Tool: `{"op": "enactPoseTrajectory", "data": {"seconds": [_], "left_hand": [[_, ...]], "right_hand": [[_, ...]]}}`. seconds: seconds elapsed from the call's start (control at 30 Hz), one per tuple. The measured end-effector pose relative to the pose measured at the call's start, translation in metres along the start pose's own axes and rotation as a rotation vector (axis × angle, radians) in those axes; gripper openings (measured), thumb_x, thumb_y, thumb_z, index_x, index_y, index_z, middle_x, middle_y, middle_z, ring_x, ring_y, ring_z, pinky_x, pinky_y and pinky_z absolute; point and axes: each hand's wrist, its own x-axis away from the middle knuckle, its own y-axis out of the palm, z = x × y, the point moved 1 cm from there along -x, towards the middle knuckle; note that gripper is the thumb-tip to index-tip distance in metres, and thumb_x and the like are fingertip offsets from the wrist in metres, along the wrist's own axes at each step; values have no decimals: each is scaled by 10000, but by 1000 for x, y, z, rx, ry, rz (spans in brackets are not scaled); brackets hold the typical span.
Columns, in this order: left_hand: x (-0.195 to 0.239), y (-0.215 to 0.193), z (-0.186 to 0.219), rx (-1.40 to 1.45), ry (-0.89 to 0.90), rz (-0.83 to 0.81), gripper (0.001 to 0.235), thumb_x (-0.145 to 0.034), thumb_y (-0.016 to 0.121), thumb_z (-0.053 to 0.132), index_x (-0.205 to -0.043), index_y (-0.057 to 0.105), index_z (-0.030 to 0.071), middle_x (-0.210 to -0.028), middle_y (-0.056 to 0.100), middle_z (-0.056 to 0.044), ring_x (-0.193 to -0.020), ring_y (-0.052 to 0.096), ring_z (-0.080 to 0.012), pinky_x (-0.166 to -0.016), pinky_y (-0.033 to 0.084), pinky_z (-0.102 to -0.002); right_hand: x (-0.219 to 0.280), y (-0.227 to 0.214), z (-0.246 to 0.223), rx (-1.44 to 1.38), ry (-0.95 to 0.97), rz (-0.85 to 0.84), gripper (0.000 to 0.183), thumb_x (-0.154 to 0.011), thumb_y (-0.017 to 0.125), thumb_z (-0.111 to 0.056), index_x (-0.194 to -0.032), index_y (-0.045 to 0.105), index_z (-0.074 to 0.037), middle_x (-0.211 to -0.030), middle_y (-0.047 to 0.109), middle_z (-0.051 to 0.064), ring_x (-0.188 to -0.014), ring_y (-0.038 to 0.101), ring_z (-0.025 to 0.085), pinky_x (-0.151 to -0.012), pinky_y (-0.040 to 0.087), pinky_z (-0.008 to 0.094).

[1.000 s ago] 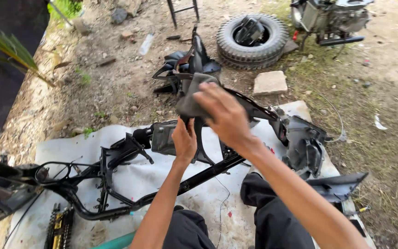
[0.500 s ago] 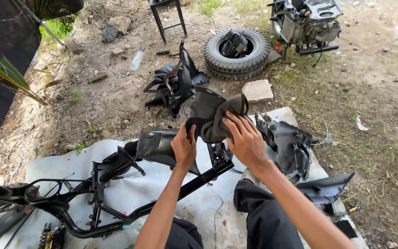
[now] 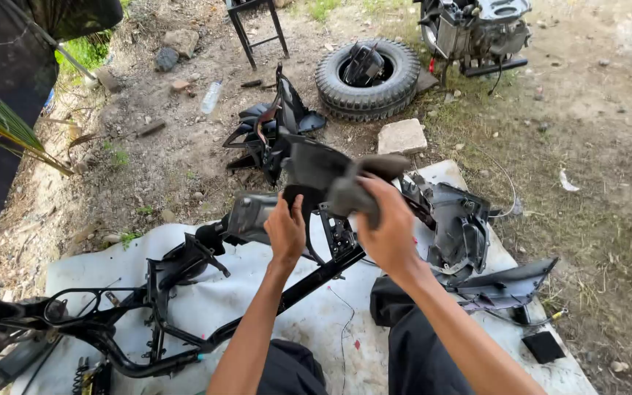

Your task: The person scrubs a black motorcycle plastic part with a yellow sponge while sitting on a stool. They wipe the part thoroughly, turning it over to clean different sides and edges.

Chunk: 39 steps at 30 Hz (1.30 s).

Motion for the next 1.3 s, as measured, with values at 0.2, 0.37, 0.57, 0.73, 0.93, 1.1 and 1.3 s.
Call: {"op": "enactPoseTrajectory", "data": {"seconds": [0.2,0.37,0.57,0.73,0.93,1.1,1.3], "left_hand": [[14,40,-40,-44,124,-33,151,-988,620,129,-914,590,1,-802,661,-219,-792,637,-462,-665,477,-546],[2,-1,7,-21,11,-3,166,-976,617,136,-1054,592,-8,-773,658,-207,-702,649,-431,-635,478,-547],[-2,-16,0,-37,17,56,244,-1045,617,231,-966,614,0,-729,655,-196,-683,642,-429,-617,458,-551],[13,-17,16,-22,90,-8,248,-1045,582,253,-1035,620,8,-761,665,-200,-719,645,-441,-611,457,-550],[10,-31,35,106,221,8,203,-994,570,188,-1065,592,-1,-855,677,-209,-764,636,-455,-598,470,-533],[-1,-37,21,-57,10,0,219,-1073,574,241,-980,577,42,-754,660,-182,-699,655,-411,-630,478,-523],[5,-45,43,-3,135,-63,183,-1061,551,206,-1034,568,25,-846,687,-202,-737,662,-434,-603,479,-540]], "right_hand": [[-52,38,-26,40,-353,-286,597,-771,755,-54,-1341,579,-26,-1435,593,170,-1400,495,344,-1193,374,495],[-31,18,4,128,-207,-339,524,-825,735,-63,-1327,585,-62,-1398,626,154,-1324,582,335,-1120,470,442],[24,-4,74,152,111,-379,491,-856,666,-27,-1337,569,-26,-1345,634,203,-1246,614,390,-1044,527,451],[13,15,25,80,-31,-185,537,-815,627,26,-1347,565,-14,-1486,516,300,-1421,471,461,-1136,460,461],[-28,17,-5,55,-181,-256,631,-808,669,-33,-1414,496,5,-1523,444,333,-1442,400,487,-1158,396,518],[2,17,67,95,298,-318,639,-870,596,-31,-1486,431,16,-1544,484,252,-1381,496,396,-1170,424,430],[9,24,27,73,117,-166,735,-802,601,20,-1506,395,71,-1574,394,324,-1454,400,446,-1182,382,449]]}}
